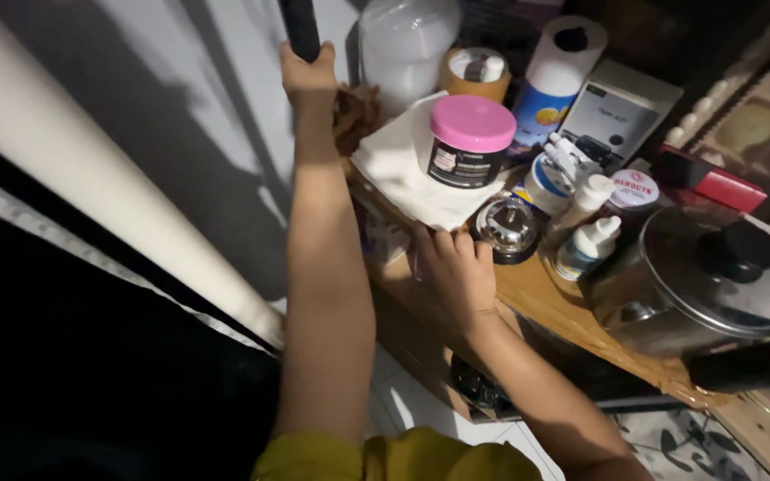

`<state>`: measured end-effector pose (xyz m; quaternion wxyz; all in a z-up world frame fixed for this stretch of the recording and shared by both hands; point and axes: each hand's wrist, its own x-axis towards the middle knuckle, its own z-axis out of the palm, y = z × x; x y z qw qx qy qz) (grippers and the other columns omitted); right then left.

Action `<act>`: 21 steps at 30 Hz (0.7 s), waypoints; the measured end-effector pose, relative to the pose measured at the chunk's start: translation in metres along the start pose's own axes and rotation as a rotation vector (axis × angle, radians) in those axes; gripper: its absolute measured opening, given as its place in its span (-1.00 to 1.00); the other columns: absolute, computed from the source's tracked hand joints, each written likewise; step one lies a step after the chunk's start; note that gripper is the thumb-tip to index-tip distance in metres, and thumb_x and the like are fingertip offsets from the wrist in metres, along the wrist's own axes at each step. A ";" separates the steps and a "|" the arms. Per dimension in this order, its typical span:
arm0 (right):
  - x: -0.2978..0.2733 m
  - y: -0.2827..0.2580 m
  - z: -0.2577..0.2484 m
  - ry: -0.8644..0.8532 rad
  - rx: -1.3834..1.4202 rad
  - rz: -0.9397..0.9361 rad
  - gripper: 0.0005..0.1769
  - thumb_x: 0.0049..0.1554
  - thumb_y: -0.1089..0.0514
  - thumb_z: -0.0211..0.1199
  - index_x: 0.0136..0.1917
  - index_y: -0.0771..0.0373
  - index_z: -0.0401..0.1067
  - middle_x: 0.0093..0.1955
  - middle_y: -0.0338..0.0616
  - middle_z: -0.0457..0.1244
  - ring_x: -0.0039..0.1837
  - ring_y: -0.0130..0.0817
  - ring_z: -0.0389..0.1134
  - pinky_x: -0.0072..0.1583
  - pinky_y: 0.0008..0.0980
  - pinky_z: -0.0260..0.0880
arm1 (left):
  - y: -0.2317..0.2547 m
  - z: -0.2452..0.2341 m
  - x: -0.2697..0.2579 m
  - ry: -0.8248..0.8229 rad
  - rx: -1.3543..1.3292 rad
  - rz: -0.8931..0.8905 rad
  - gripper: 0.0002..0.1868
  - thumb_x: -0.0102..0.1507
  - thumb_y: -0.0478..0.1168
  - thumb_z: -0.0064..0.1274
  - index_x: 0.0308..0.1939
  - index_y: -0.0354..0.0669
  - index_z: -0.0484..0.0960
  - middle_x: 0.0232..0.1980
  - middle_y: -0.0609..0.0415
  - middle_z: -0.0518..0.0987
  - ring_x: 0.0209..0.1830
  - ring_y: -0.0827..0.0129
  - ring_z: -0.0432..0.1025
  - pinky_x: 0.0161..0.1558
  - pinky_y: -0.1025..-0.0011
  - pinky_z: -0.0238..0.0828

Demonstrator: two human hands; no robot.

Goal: The person is seen organizing and moving items on a wooden shelf and table.

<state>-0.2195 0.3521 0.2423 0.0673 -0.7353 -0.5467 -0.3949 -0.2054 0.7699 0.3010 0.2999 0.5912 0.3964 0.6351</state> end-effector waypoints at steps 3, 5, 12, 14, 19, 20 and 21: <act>0.000 0.001 -0.003 0.104 -0.009 0.007 -0.49 0.16 -0.02 0.18 0.39 -0.07 0.40 0.06 -0.35 0.24 0.09 -0.32 0.23 0.04 -0.28 0.19 | 0.065 -0.033 -0.025 -0.123 -0.160 -0.243 -0.50 0.09 -0.12 0.21 0.05 -0.20 0.43 -0.15 -0.04 0.62 -0.25 0.08 0.61 -0.22 0.16 0.60; -0.002 0.002 -0.004 0.077 0.006 0.004 -0.46 0.15 -0.03 0.18 0.40 -0.06 0.41 0.05 -0.34 0.23 0.08 -0.32 0.23 0.04 -0.27 0.21 | 0.036 -0.025 -0.015 -0.115 -0.098 -0.138 -0.51 0.12 -0.13 0.25 0.04 -0.23 0.45 -0.15 -0.06 0.65 -0.21 0.10 0.61 -0.13 0.18 0.56; -0.003 0.000 -0.004 0.063 -0.077 -0.036 -0.41 0.10 0.00 0.13 0.41 -0.08 0.37 0.07 -0.32 0.22 0.12 -0.30 0.25 0.02 -0.24 0.24 | -0.035 0.004 0.008 -0.029 -0.050 0.151 -0.45 0.14 -0.18 0.33 0.11 -0.34 0.46 -0.11 -0.20 0.65 -0.16 0.03 0.59 -0.06 0.19 0.52; -0.003 -0.002 -0.007 0.082 -0.069 -0.028 -0.39 0.08 0.04 0.12 0.43 -0.08 0.37 0.10 -0.32 0.23 0.13 -0.31 0.25 0.02 -0.26 0.24 | -0.023 -0.001 0.007 -0.007 -0.038 0.130 -0.46 0.11 -0.18 0.35 0.06 -0.34 0.47 -0.13 -0.21 0.65 -0.16 0.01 0.59 -0.05 0.18 0.51; 0.004 -0.009 -0.019 0.101 0.015 0.010 -0.38 0.07 0.10 0.10 0.42 -0.07 0.36 0.13 -0.31 0.26 0.16 -0.28 0.27 0.06 -0.24 0.26 | 0.036 -0.038 -0.016 -0.062 -0.063 0.017 -0.47 0.12 -0.19 0.30 0.09 -0.29 0.46 -0.11 -0.17 0.64 -0.11 -0.01 0.58 -0.03 0.16 0.48; 0.002 -0.010 -0.017 0.090 0.027 0.015 -0.38 0.08 0.10 0.11 0.43 -0.08 0.36 0.13 -0.32 0.27 0.15 -0.28 0.28 0.06 -0.23 0.26 | 0.035 -0.039 -0.017 -0.071 -0.062 0.012 -0.50 0.13 -0.20 0.29 0.07 -0.30 0.48 -0.11 -0.19 0.63 -0.09 -0.03 0.58 -0.01 0.15 0.47; 0.001 -0.010 -0.015 0.079 0.038 0.020 -0.39 0.08 0.11 0.11 0.43 -0.09 0.35 0.13 -0.34 0.27 0.13 -0.29 0.28 0.06 -0.22 0.26 | 0.035 -0.039 -0.018 -0.080 -0.061 0.007 -0.53 0.15 -0.21 0.29 0.05 -0.31 0.49 -0.11 -0.20 0.63 -0.08 -0.06 0.57 0.01 0.14 0.47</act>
